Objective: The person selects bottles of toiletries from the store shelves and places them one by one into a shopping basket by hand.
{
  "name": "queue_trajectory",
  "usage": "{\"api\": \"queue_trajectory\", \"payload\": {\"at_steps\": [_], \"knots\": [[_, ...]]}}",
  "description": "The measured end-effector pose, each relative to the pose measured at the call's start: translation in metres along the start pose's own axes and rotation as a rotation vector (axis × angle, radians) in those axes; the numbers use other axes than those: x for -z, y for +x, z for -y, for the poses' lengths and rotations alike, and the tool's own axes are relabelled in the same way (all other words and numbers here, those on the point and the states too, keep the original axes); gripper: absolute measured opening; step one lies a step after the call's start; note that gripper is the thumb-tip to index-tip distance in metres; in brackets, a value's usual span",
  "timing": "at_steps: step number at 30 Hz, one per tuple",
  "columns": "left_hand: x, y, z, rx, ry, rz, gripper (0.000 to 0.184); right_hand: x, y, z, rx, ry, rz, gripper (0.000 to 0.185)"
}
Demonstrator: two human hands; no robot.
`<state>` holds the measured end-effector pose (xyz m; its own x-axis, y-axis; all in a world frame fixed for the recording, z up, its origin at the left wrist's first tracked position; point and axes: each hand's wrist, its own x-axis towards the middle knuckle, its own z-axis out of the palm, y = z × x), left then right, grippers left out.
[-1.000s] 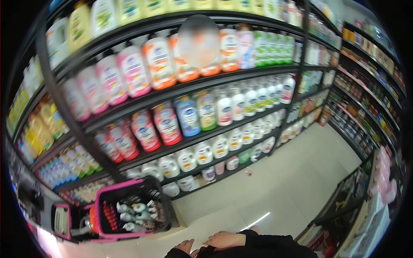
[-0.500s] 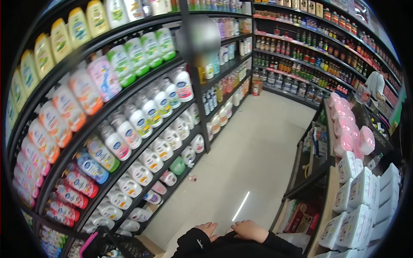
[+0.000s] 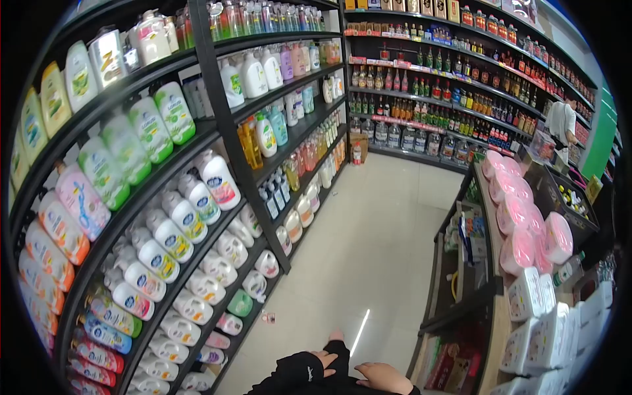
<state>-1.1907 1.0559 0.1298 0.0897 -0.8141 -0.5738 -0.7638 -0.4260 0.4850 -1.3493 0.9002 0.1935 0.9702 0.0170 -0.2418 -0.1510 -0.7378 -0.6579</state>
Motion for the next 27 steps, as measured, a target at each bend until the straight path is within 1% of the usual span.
{"api": "queue_trajectory", "payload": {"at_steps": [1, 3, 4, 5, 6, 7, 8, 9, 10, 12, 13, 15, 16, 17, 19, 21, 23, 25, 27], "knots": [[0.01, 0.006, 0.014, -0.001, 0.052, -0.054, 0.054, 0.002, 0.017, -0.013, 0.038, -0.002, -0.024, 0.034], [0.045, 0.021, 0.037, 0.115, 0.027, 0.015, 0.053, 0.016, 0.057, -0.022, 0.073, 0.002, -0.06, 0.034], [0.062, 0.029, 0.05, 0.109, 0.042, 0.01, 0.053, 0.03, 0.078, -0.023, 0.047, -0.028, 0.058, 0.036], [0.078, 0.037, 0.062, 0.205, 0.057, -0.025, 0.054, 0.046, 0.099, -0.025, 0.016, -0.066, 0.177, 0.039], [0.093, 0.045, 0.071, 0.301, 0.063, -0.058, 0.054, 0.056, 0.118, -0.03, 0.011, -0.076, 0.17, 0.039], [0.107, 0.053, 0.08, 0.295, 0.063, -0.063, 0.054, 0.064, 0.137, -0.036, 0.08, -0.049, 0.152, 0.039], [0.124, 0.059, 0.085, 0.245, 0.032, -0.169, 0.055, 0.071, 0.156, -0.042, 0.151, -0.021, 0.135, 0.038], [0.14, 0.064, 0.09, 0.197, 0.001, -0.269, 0.056, 0.077, 0.173, -0.05, 0.15, -0.022, 0.134, 0.038], [0.157, 0.071, 0.092, 0.195, 0.001, -0.266, 0.056, 0.083, 0.188, -0.057, 0.147, -0.065, 0.146, 0.039], [0.185, 0.086, 0.092, 0.228, 0.069, -0.164, 0.057, 0.095, 0.208, -0.067, 0.136, -0.088, 0.165, 0.039], [0.189, 0.096, 0.098, 0.229, 0.071, -0.15, 0.057, 0.103, 0.217, -0.073, 0.135, -0.069, 0.177, 0.039], [0.2, 0.12, 0.112, 0.134, 0.03, -0.15, 0.058, 0.116, 0.238, -0.092, 0.135, -0.042, 0.179, 0.039], [0.209, 0.132, 0.116, 0.139, 0.015, -0.086, 0.06, 0.118, 0.247, -0.105, 0.113, -0.055, 0.199, 0.038], [0.218, 0.144, 0.12, 0.14, 0.015, -0.075, 0.06, 0.121, 0.256, -0.117, 0.09, -0.066, 0.223, 0.036], [0.236, 0.17, 0.123, 0.162, 0.027, 0.002, 0.061, 0.143, 0.271, -0.131, 0.095, -0.069, 0.207, 0.035], [0.262, 0.201, 0.122, 0.14, 0.009, -0.008, 0.059, 0.168, 0.29, -0.151, 0.108, -0.079, 0.185, 0.034], [0.292, 0.231, 0.119, 0.043, -0.002, -0.111, 0.056, 0.193, 0.313, -0.173, 0.091, -0.021, 0.2, 0.034], [0.324, 0.27, 0.119, 0.045, 0.004, -0.078, 0.058, 0.221, 0.338, -0.204, 0.083, -0.064, 0.207, 0.034], [0.355, 0.301, 0.114, 0.072, 0.007, 0.005, 0.059, 0.252, 0.357, -0.226, 0.071, -0.094, 0.222, 0.034]]}}
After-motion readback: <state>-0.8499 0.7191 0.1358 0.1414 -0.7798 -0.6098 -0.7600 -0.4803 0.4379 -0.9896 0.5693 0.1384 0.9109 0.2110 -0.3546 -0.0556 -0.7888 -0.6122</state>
